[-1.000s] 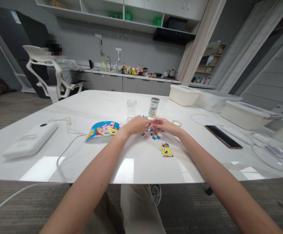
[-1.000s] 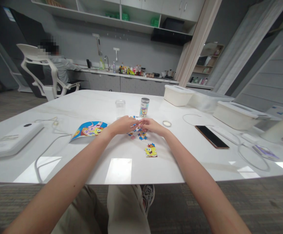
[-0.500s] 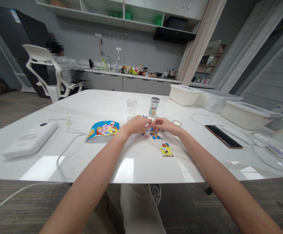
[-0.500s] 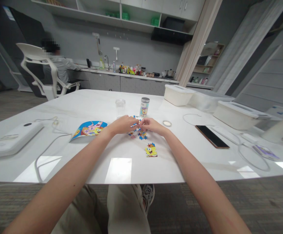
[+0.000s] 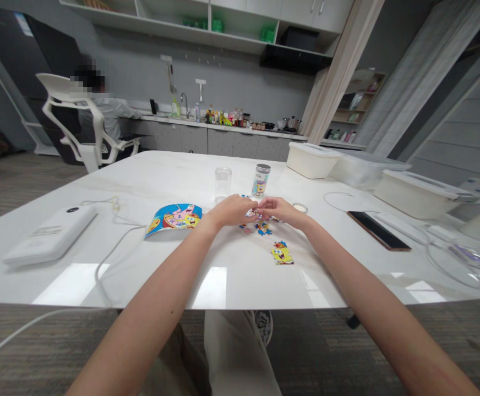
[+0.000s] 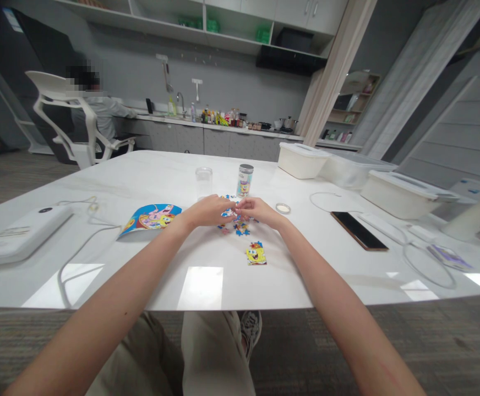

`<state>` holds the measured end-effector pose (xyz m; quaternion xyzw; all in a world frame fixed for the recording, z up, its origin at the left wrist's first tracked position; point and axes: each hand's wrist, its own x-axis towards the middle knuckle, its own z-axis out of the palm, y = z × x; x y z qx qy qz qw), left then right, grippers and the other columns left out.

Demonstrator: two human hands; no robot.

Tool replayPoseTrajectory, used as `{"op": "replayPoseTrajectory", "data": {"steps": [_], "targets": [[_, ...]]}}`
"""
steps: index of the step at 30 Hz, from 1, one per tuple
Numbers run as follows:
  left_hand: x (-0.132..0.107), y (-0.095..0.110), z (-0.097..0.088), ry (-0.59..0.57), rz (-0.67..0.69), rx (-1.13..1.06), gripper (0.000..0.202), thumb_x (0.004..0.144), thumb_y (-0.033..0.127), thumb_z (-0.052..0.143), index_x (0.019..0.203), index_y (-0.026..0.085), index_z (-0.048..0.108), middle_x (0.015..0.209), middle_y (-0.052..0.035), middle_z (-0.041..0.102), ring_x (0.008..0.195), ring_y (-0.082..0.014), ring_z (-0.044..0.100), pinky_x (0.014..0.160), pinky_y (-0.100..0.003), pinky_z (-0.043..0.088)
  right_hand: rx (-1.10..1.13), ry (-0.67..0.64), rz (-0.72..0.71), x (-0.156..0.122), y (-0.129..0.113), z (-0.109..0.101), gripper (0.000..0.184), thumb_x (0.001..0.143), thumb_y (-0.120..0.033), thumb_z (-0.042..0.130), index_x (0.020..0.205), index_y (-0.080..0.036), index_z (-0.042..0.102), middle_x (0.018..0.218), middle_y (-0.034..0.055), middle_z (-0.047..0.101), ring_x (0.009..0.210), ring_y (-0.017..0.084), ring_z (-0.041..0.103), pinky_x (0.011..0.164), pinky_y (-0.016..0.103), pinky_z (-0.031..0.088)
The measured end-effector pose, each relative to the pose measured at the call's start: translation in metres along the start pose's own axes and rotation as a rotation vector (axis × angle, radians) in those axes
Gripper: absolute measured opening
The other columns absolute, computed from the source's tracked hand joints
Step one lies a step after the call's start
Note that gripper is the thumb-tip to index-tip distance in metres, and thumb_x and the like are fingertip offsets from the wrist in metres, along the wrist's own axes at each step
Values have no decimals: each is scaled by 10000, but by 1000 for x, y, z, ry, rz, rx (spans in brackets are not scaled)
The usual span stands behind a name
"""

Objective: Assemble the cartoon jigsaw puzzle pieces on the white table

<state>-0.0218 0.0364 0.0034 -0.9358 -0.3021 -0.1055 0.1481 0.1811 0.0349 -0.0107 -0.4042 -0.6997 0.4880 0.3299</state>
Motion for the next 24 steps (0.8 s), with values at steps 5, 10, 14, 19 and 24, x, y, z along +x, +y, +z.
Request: {"op": "replayPoseTrajectory", "data": {"steps": [5, 10, 14, 19, 24], "targets": [[1, 0, 0, -5, 14, 15, 267, 965, 319, 427, 961, 174, 651, 903, -83, 730, 826, -214, 684, 689, -297, 433, 40, -16, 4, 0, -2, 1, 301, 635, -320, 813, 763, -156, 596, 761, 11, 695, 642, 108, 599, 615, 254, 439], [2, -1, 1, -4, 15, 20, 268, 971, 281, 402, 953, 177, 649, 900, -78, 729, 811, -205, 683, 670, -288, 431, 28, -10, 13, 0, 0, 0, 307, 636, -315, 811, 785, -161, 592, 725, 0, 681, 617, 106, 593, 604, 251, 442], [1, -1, 3, 12, 9, 29, 263, 965, 291, 407, 965, 172, 642, 897, -79, 729, 815, -201, 685, 682, -288, 437, 7, 10, -1, 2, 1, -1, 343, 656, -378, 803, 817, -161, 592, 734, -1, 669, 607, 106, 593, 591, 252, 440], [1, -1, 3, 41, 3, 12, 268, 957, 319, 416, 985, 170, 637, 896, -88, 730, 819, -218, 687, 697, -305, 444, -27, 10, -16, 0, -2, 0, 387, 683, -432, 783, 893, -166, 598, 787, 15, 683, 623, 113, 594, 582, 258, 432], [0, -2, 3, 26, 14, -17, 230, 916, 350, 494, 962, 179, 640, 900, -85, 728, 826, -221, 682, 704, -302, 444, -50, 5, -1, -1, -3, 1, 375, 693, -455, 771, 865, -169, 600, 783, 24, 699, 655, 129, 610, 592, 261, 433]]}}
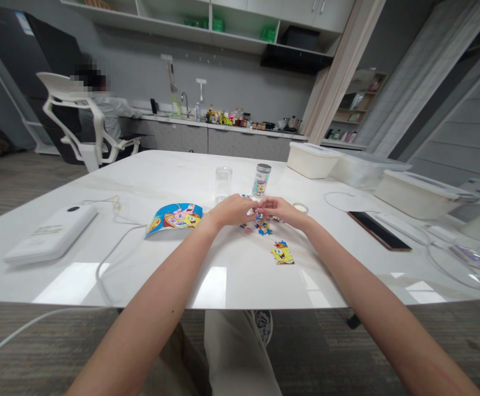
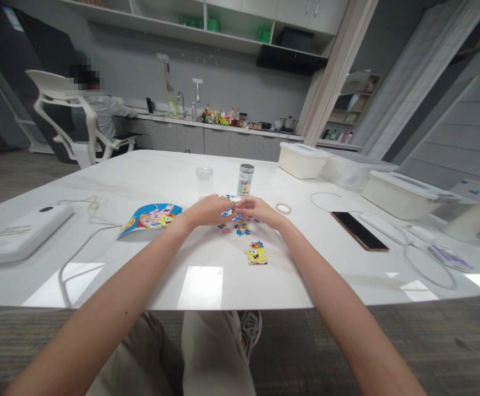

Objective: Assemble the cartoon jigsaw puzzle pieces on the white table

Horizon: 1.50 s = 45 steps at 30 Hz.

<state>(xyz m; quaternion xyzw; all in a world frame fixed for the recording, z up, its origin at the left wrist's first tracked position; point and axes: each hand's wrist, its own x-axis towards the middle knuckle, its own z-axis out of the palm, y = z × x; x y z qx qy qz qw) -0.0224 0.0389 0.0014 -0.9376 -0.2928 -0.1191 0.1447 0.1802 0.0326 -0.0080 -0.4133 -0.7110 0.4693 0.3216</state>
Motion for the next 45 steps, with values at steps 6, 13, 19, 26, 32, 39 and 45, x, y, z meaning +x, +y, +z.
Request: {"op": "replayPoseTrajectory", "data": {"steps": [6, 13, 19, 26, 32, 39, 45], "targets": [[0, -1, -1, -13, 7, -2, 236, 914, 357, 505, 994, 181, 641, 918, -78, 729, 848, -211, 679, 710, -290, 436, 25, 3, 3, 0, -1, 0, 366, 674, -434, 789, 842, -164, 607, 773, 21, 693, 636, 122, 607, 592, 261, 445], [0, 3, -6, -49, -6, 10, 254, 941, 310, 453, 980, 173, 663, 932, -83, 732, 856, -207, 684, 707, -284, 437, 154, -29, 9, 1, 3, 0, 338, 594, -276, 840, 793, -169, 588, 808, 9, 694, 746, 140, 649, 717, 287, 505], [1, 4, -6, -22, -13, 16, 312, 951, 346, 432, 945, 168, 688, 909, -93, 737, 835, -209, 690, 707, -294, 448, 90, -21, -5, 1, 1, 0, 334, 666, -348, 803, 850, -171, 588, 810, 11, 688, 679, 124, 624, 642, 267, 474], [0, 2, -3, 2, -17, 25, 340, 947, 370, 435, 901, 155, 695, 904, -108, 736, 829, -222, 692, 698, -300, 453, 41, -41, 22, -2, -3, 1, 357, 730, -419, 752, 938, -173, 598, 805, 18, 699, 640, 111, 596, 602, 252, 425], [1, 1, -1, 4, -12, 28, 340, 952, 371, 435, 898, 158, 695, 903, -109, 735, 826, -224, 692, 696, -300, 448, 28, -46, 11, -2, -3, 1, 367, 724, -438, 753, 923, -170, 600, 795, 20, 699, 631, 110, 584, 598, 255, 419], [1, 2, -3, -1, -1, 2, 312, 944, 354, 447, 927, 166, 695, 901, -97, 736, 823, -214, 689, 703, -295, 447, 39, -62, -5, 0, 1, -1, 392, 697, -447, 771, 891, -174, 567, 782, 16, 689, 638, 115, 590, 600, 257, 428], [0, 3, -4, -6, -12, -3, 316, 945, 364, 442, 931, 172, 692, 897, -92, 736, 821, -202, 685, 706, -287, 449, 49, -57, -10, 1, 4, -1, 396, 677, -430, 787, 872, -176, 553, 744, 1, 671, 619, 114, 582, 595, 259, 429]]}}
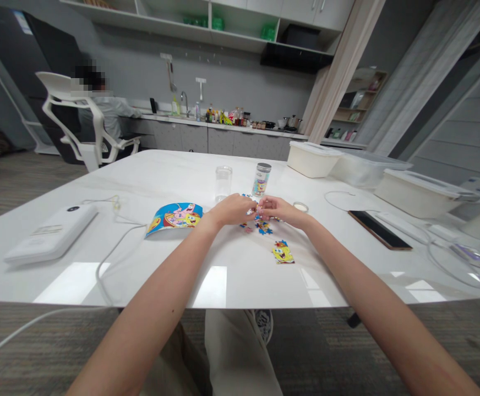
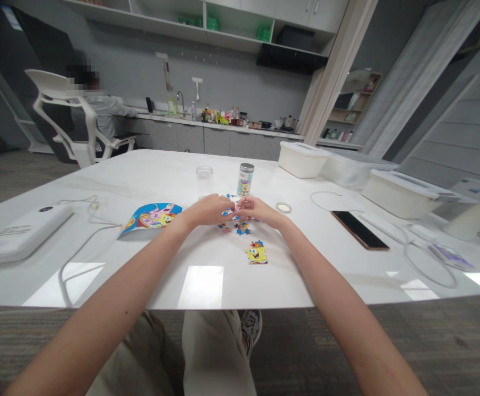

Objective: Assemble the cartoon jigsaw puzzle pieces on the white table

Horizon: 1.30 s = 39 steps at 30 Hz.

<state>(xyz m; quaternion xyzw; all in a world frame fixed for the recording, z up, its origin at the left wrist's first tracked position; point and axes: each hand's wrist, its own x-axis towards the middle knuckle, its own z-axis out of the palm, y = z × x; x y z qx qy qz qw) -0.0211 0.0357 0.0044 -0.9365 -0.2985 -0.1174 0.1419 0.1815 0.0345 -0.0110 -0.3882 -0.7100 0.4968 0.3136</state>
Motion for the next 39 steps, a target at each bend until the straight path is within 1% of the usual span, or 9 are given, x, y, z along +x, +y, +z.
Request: {"op": "replayPoseTrajectory", "data": {"steps": [6, 12, 19, 23, 25, 28, 30, 34, 39], "targets": [[0, 0, 0, -15, -5, 8, 312, 944, 354, 436, 949, 168, 686, 919, -89, 737, 833, -215, 686, 708, -300, 448, 7, -20, -4, -1, -1, 0, 383, 684, -420, 782, 877, -184, 551, 749, -11, 665, 618, 109, 577, 599, 256, 425], [0, 0, 0, -13, 1, 4, 279, 932, 348, 469, 896, 167, 679, 890, -88, 735, 814, -212, 685, 695, -296, 441, 40, -14, -4, 0, 0, -1, 351, 710, -434, 758, 856, -186, 558, 720, -22, 660, 605, 104, 575, 592, 250, 426], [0, -1, 1, -10, -4, 15, 254, 929, 276, 449, 896, 167, 676, 884, -94, 734, 804, -214, 687, 682, -295, 443, 81, 12, 40, 1, -1, 0, 327, 703, -415, 757, 822, -185, 556, 802, 5, 687, 673, 116, 615, 646, 263, 468], [0, 1, -1, -24, -11, 16, 284, 943, 292, 427, 890, 161, 672, 892, -108, 733, 816, -232, 691, 683, -303, 448, 80, 19, 50, 2, -1, 0, 316, 697, -393, 763, 814, -177, 564, 792, 4, 681, 652, 104, 600, 637, 255, 463], [0, 1, -2, -22, -25, 25, 297, 956, 313, 405, 943, 160, 659, 906, -109, 734, 815, -233, 692, 677, -302, 448, 83, 29, 55, 2, 0, 0, 307, 692, -376, 768, 804, -177, 563, 786, -2, 673, 645, 101, 594, 642, 258, 466], [-2, 2, -2, -8, -40, 27, 291, 962, 331, 397, 1100, 173, 599, 927, -93, 737, 808, -220, 692, 665, -288, 445, 84, 45, 50, 2, 1, 0, 300, 676, -342, 778, 785, -182, 549, 767, -14, 662, 648, 106, 599, 644, 260, 462], [-2, 2, -3, -11, -33, 27, 281, 961, 316, 398, 1127, 181, 580, 930, -84, 738, 810, -217, 693, 661, -285, 443, 60, 49, 48, 2, 2, -1, 289, 677, -327, 777, 786, -182, 552, 724, -21, 651, 635, 108, 593, 631, 255, 449], [0, 2, -2, -34, -22, 33, 260, 963, 288, 390, 1019, 177, 618, 931, -89, 736, 818, -222, 694, 670, -293, 443, 26, 31, 34, 1, 4, -1, 266, 716, -350, 749, 811, -176, 572, 672, -26, 639, 604, 103, 566, 595, 246, 413], [1, 1, -1, -36, -24, 41, 298, 975, 285, 372, 939, 166, 643, 915, -104, 735, 826, -229, 695, 676, -298, 444, 63, 13, 25, 1, 2, 0, 315, 705, -403, 760, 827, -171, 586, 723, -11, 659, 614, 107, 574, 612, 263, 432]]}}
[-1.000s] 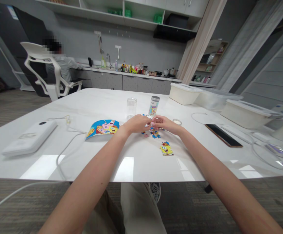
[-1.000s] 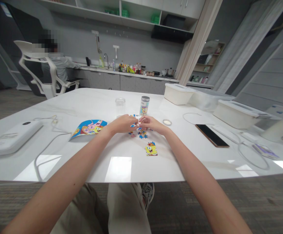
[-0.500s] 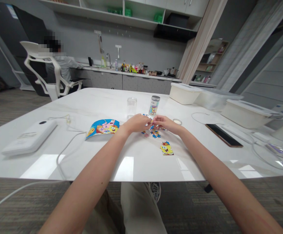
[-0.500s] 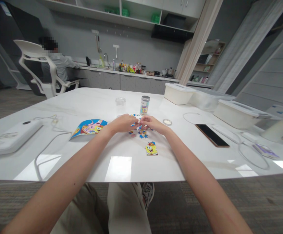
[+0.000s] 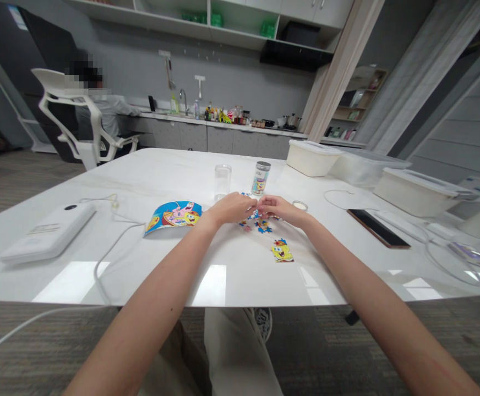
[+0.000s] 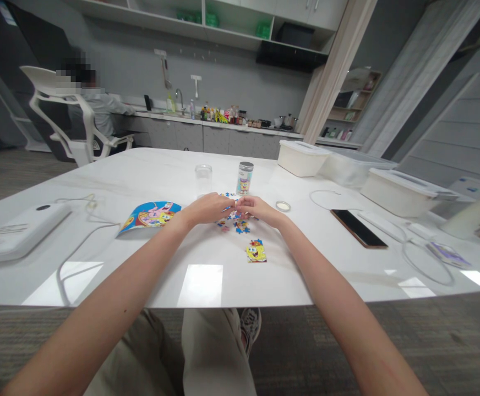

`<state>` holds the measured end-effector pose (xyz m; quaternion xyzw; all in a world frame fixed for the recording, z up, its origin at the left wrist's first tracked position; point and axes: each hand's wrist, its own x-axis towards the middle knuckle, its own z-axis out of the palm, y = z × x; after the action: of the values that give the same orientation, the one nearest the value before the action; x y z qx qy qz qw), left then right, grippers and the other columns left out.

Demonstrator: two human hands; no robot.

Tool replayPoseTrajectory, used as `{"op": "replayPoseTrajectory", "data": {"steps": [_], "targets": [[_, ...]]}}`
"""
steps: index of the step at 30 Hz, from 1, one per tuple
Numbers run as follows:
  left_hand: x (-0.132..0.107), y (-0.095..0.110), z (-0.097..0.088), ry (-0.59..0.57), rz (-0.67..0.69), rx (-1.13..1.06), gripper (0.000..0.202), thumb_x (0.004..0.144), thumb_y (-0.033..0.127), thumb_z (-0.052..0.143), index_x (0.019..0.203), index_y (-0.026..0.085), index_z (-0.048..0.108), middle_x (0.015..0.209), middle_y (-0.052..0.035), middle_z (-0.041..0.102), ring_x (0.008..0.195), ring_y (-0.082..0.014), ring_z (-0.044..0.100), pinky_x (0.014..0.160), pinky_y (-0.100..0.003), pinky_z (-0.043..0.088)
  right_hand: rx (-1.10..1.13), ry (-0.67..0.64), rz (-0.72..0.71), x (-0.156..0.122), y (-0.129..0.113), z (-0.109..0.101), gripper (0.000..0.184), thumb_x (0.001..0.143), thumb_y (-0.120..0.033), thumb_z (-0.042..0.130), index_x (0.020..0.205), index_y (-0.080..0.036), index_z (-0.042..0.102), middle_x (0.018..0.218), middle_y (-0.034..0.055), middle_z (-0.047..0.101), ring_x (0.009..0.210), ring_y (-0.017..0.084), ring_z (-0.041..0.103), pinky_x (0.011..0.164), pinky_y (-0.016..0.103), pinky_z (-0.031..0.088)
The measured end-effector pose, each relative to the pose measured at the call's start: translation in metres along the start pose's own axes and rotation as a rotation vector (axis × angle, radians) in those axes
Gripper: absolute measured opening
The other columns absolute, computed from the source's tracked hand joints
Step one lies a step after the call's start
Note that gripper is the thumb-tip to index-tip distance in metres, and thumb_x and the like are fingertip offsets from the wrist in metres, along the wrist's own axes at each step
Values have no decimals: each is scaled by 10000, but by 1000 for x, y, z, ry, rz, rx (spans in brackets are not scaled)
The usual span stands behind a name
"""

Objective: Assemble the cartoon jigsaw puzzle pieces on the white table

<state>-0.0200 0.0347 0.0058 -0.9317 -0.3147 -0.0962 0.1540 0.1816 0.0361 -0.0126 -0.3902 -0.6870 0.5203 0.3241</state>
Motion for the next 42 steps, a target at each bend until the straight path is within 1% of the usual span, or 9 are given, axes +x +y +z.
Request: {"op": "replayPoseTrajectory", "data": {"steps": [4, 7, 12, 15, 17, 22, 28, 35, 42], "targets": [[0, 0, 1, 22, -6, 5, 309, 980, 302, 361, 970, 159, 635, 903, -105, 736, 811, -234, 698, 657, -297, 440, 14, 11, 4, 1, 1, -1, 334, 695, -409, 770, 846, -171, 591, 766, 0, 676, 648, 114, 600, 641, 270, 452], [-1, 0, 1, 34, -19, -2, 307, 979, 325, 365, 1016, 157, 620, 902, -103, 738, 801, -233, 698, 652, -296, 439, 21, 4, 2, 1, 2, -2, 335, 701, -405, 766, 856, -177, 576, 748, -5, 679, 638, 115, 602, 630, 265, 453], [-1, -1, 0, 24, 2, -36, 275, 946, 346, 439, 1088, 178, 603, 949, -86, 741, 829, -219, 697, 658, -278, 442, 18, -13, -5, 0, 2, -3, 373, 730, -417, 742, 956, -192, 547, 720, -10, 694, 600, 114, 600, 611, 259, 447], [-1, -2, 0, 23, 21, -38, 265, 938, 330, 457, 1113, 187, 597, 978, -81, 739, 849, -217, 695, 669, -276, 447, 27, -18, -6, 0, 1, -2, 371, 728, -419, 743, 949, -192, 550, 734, -7, 696, 609, 114, 605, 613, 258, 445], [-1, -2, 1, 16, 10, -23, 255, 942, 321, 454, 1098, 184, 600, 974, -84, 738, 851, -219, 695, 673, -276, 447, 34, -7, 6, 0, 0, -1, 377, 708, -412, 761, 931, -188, 557, 753, -6, 694, 628, 114, 611, 619, 258, 443], [-1, -3, 3, 21, -5, -16, 281, 960, 375, 441, 1037, 169, 616, 927, -97, 736, 831, -228, 694, 677, -283, 445, 0, 16, 10, 0, -2, 2, 373, 683, -379, 784, 920, -174, 582, 793, -1, 683, 650, 111, 607, 607, 252, 421], [0, -2, 0, -25, 0, -11, 260, 956, 284, 446, 915, 156, 668, 894, -104, 737, 841, -233, 694, 697, -293, 444, -1, 15, 6, 0, -1, 1, 328, 655, -349, 799, 784, -170, 557, 735, -13, 655, 620, 99, 576, 613, 252, 434], [-1, 0, -1, 27, -11, 1, 307, 967, 337, 406, 1018, 163, 653, 885, -111, 740, 793, -237, 692, 662, -298, 445, -36, 27, 13, -2, -3, 1, 289, 679, -348, 782, 819, -169, 604, 708, -14, 651, 619, 102, 573, 590, 243, 421], [-1, 0, -2, 18, -1, -23, 321, 958, 306, 410, 888, 162, 689, 858, -111, 739, 792, -233, 695, 660, -294, 438, -11, 28, 33, 0, -2, 1, 302, 676, -385, 786, 822, -173, 627, 785, 3, 686, 659, 109, 605, 626, 246, 455]]}}
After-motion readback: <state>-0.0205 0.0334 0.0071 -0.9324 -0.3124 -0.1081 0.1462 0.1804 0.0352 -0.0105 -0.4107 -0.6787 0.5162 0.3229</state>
